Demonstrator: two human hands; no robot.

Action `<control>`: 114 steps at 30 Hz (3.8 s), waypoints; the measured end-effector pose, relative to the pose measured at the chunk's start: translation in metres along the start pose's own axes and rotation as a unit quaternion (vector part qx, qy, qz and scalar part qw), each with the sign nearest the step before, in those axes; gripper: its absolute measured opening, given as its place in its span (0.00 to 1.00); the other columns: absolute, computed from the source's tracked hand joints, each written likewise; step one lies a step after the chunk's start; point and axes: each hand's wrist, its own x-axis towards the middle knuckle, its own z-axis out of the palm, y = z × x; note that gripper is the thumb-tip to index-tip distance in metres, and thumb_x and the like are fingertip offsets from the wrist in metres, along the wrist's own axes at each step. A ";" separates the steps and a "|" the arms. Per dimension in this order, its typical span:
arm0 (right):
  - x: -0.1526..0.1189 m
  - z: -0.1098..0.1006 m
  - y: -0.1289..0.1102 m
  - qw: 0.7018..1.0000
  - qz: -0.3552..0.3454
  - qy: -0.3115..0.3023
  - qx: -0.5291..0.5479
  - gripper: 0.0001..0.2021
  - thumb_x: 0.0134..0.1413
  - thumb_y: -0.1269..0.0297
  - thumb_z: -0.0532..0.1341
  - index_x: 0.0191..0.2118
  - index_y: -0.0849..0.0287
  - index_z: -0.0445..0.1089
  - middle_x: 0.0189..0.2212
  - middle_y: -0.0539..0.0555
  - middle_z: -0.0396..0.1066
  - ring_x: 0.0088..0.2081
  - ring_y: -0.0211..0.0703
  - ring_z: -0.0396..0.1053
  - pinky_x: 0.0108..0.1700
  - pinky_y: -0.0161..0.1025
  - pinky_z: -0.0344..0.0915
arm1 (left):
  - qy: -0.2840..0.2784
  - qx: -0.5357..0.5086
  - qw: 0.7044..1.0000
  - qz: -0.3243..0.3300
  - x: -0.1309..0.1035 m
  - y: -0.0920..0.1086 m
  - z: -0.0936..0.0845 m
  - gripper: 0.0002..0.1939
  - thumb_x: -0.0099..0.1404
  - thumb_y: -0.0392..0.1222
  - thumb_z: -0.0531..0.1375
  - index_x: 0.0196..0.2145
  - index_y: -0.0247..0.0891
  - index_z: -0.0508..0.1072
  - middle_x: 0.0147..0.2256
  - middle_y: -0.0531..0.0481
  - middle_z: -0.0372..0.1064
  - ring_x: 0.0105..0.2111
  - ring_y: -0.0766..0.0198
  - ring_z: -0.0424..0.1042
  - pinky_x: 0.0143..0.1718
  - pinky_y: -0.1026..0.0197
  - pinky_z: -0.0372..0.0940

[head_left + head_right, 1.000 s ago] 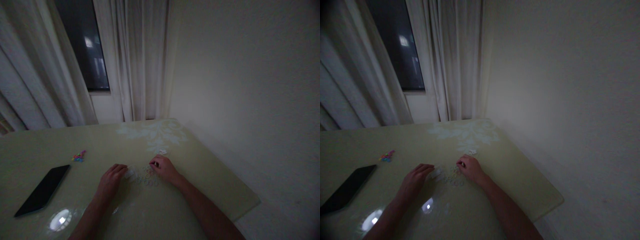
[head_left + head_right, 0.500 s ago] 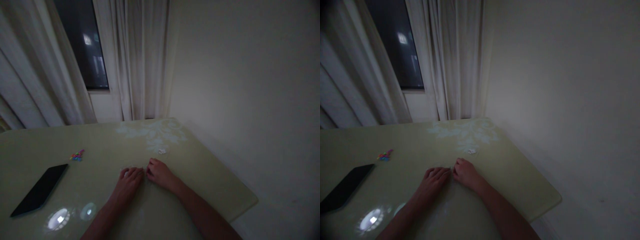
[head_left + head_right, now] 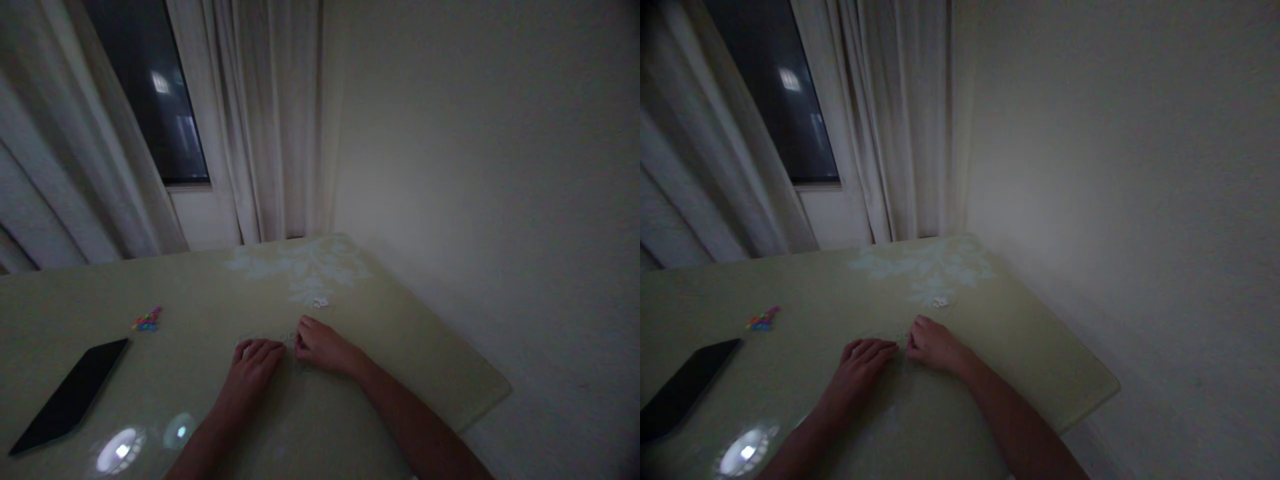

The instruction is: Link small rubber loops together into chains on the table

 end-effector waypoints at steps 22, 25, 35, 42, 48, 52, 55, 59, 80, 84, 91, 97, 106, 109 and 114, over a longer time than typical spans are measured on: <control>-0.003 -0.007 0.008 0.991 -0.021 -0.011 0.133 0.07 0.52 0.72 0.70 0.38 0.58 0.79 0.42 0.52 0.68 0.41 0.41 0.68 0.44 0.35 0.63 | 0.155 -0.318 0.913 -0.203 0.013 0.010 -0.018 0.11 0.68 0.49 0.62 0.42 0.42 0.81 0.37 0.48 0.81 0.36 0.57 0.79 0.40 0.58 0.73; -0.004 -0.005 0.006 0.995 -0.028 -0.030 0.092 0.05 0.53 0.72 0.68 0.37 0.59 0.78 0.42 0.53 0.68 0.40 0.41 0.68 0.42 0.34 0.63 | 0.139 -0.335 0.906 -0.218 0.012 0.012 -0.017 0.11 0.70 0.48 0.61 0.40 0.43 0.81 0.38 0.47 0.82 0.38 0.56 0.80 0.41 0.57 0.74; 0.000 -0.001 -0.004 0.993 -0.054 0.001 0.109 0.03 0.52 0.71 0.66 0.33 0.60 0.71 0.36 0.51 0.64 0.38 0.41 0.64 0.41 0.35 0.62 | 0.121 -0.375 0.891 -0.227 0.011 0.014 -0.022 0.08 0.65 0.46 0.63 0.33 0.41 0.79 0.33 0.48 0.81 0.33 0.57 0.80 0.37 0.58 0.73; 0.002 -0.005 -0.014 0.931 -0.012 0.023 0.364 0.03 0.57 0.69 0.65 0.33 0.60 0.71 0.37 0.48 0.63 0.32 0.34 0.59 0.34 0.32 0.57 | 0.107 -0.385 0.896 -0.192 0.013 0.021 -0.023 0.08 0.65 0.46 0.66 0.38 0.41 0.80 0.31 0.50 0.79 0.30 0.59 0.77 0.33 0.61 0.71; 0.003 0.003 -0.010 0.896 -0.019 0.023 0.442 0.08 0.55 0.60 0.70 0.34 0.59 0.75 0.37 0.49 0.65 0.32 0.35 0.61 0.34 0.33 0.58 | 0.149 -0.384 0.905 -0.105 0.016 0.020 -0.027 0.06 0.67 0.42 0.65 0.40 0.44 0.84 0.36 0.47 0.79 0.35 0.60 0.78 0.37 0.62 0.72; 0.002 -0.014 0.006 0.905 -0.026 -0.036 0.423 0.09 0.58 0.58 0.69 0.36 0.58 0.78 0.35 0.50 0.70 0.36 0.39 0.68 0.41 0.37 0.63 | 0.157 -0.356 0.912 -0.132 0.014 0.019 -0.028 0.06 0.68 0.43 0.65 0.37 0.44 0.83 0.38 0.47 0.81 0.38 0.59 0.79 0.39 0.61 0.73; -0.001 -0.030 0.025 0.943 0.010 0.004 0.333 0.05 0.57 0.63 0.69 0.35 0.59 0.80 0.31 0.50 0.71 0.33 0.39 0.67 0.36 0.35 0.61 | 0.145 -0.342 0.912 -0.171 0.012 0.018 -0.026 0.06 0.67 0.45 0.65 0.38 0.43 0.82 0.36 0.48 0.82 0.35 0.59 0.80 0.37 0.61 0.73; -0.006 -0.038 0.045 0.983 0.050 -0.009 0.175 0.04 0.50 0.69 0.72 0.35 0.59 0.81 0.31 0.50 0.73 0.32 0.38 0.66 0.35 0.34 0.58 | 0.135 -0.338 0.914 -0.177 0.011 0.018 -0.024 0.06 0.66 0.45 0.65 0.35 0.43 0.82 0.32 0.51 0.82 0.32 0.60 0.80 0.35 0.62 0.72; -0.009 -0.028 0.024 0.995 0.029 -0.050 0.078 0.05 0.49 0.67 0.66 0.30 0.60 0.69 0.31 0.50 0.66 0.33 0.40 0.62 0.34 0.34 0.54 | 0.148 -0.360 0.906 -0.168 0.008 0.017 -0.029 0.08 0.67 0.40 0.63 0.39 0.46 0.84 0.33 0.53 0.84 0.31 0.62 0.82 0.34 0.66 0.75; -0.007 -0.027 0.016 0.950 0.007 -0.040 0.309 0.04 0.54 0.65 0.62 0.33 0.59 0.67 0.29 0.47 0.62 0.30 0.37 0.59 0.34 0.34 0.56 | 0.145 -0.375 0.907 -0.123 0.011 0.021 -0.030 0.13 0.70 0.37 0.59 0.45 0.48 0.83 0.35 0.52 0.83 0.33 0.63 0.82 0.35 0.66 0.75; -0.007 -0.018 -0.010 0.886 -0.040 -0.069 0.458 0.14 0.58 0.52 0.63 0.35 0.59 0.66 0.29 0.46 0.60 0.30 0.36 0.56 0.33 0.34 0.53 | 0.170 -0.367 0.907 -0.115 0.016 0.029 -0.025 0.05 0.67 0.40 0.66 0.38 0.46 0.84 0.34 0.50 0.82 0.33 0.61 0.80 0.36 0.63 0.74; -0.005 -0.010 -0.010 0.874 -0.027 -0.079 0.479 0.17 0.57 0.49 0.65 0.35 0.59 0.66 0.29 0.46 0.60 0.30 0.35 0.55 0.33 0.35 0.53 | 0.170 -0.377 0.903 -0.114 0.015 0.029 -0.025 0.07 0.68 0.39 0.65 0.42 0.46 0.83 0.35 0.51 0.81 0.34 0.61 0.79 0.36 0.63 0.72; -0.005 -0.011 -0.016 0.874 -0.023 -0.034 0.484 0.15 0.56 0.53 0.66 0.34 0.59 0.66 0.28 0.46 0.61 0.30 0.36 0.56 0.33 0.35 0.54 | 0.140 -0.382 0.900 -0.154 0.013 0.030 -0.028 0.05 0.69 0.43 0.63 0.39 0.42 0.79 0.36 0.48 0.79 0.35 0.60 0.78 0.38 0.61 0.73; -0.004 -0.011 -0.017 0.883 -0.014 -0.007 0.469 0.13 0.56 0.55 0.65 0.34 0.60 0.66 0.29 0.46 0.61 0.30 0.36 0.56 0.33 0.35 0.54 | 0.135 -0.379 0.902 -0.160 0.012 0.031 -0.029 0.06 0.70 0.43 0.62 0.39 0.41 0.79 0.35 0.48 0.80 0.35 0.59 0.78 0.38 0.60 0.73; -0.001 -0.010 -0.013 0.886 0.009 0.028 0.463 0.15 0.55 0.52 0.65 0.33 0.59 0.65 0.27 0.46 0.59 0.29 0.36 0.55 0.32 0.34 0.53 | 0.142 -0.354 0.911 -0.154 0.010 0.029 -0.029 0.06 0.69 0.42 0.63 0.40 0.43 0.80 0.36 0.49 0.80 0.35 0.59 0.79 0.38 0.61 0.72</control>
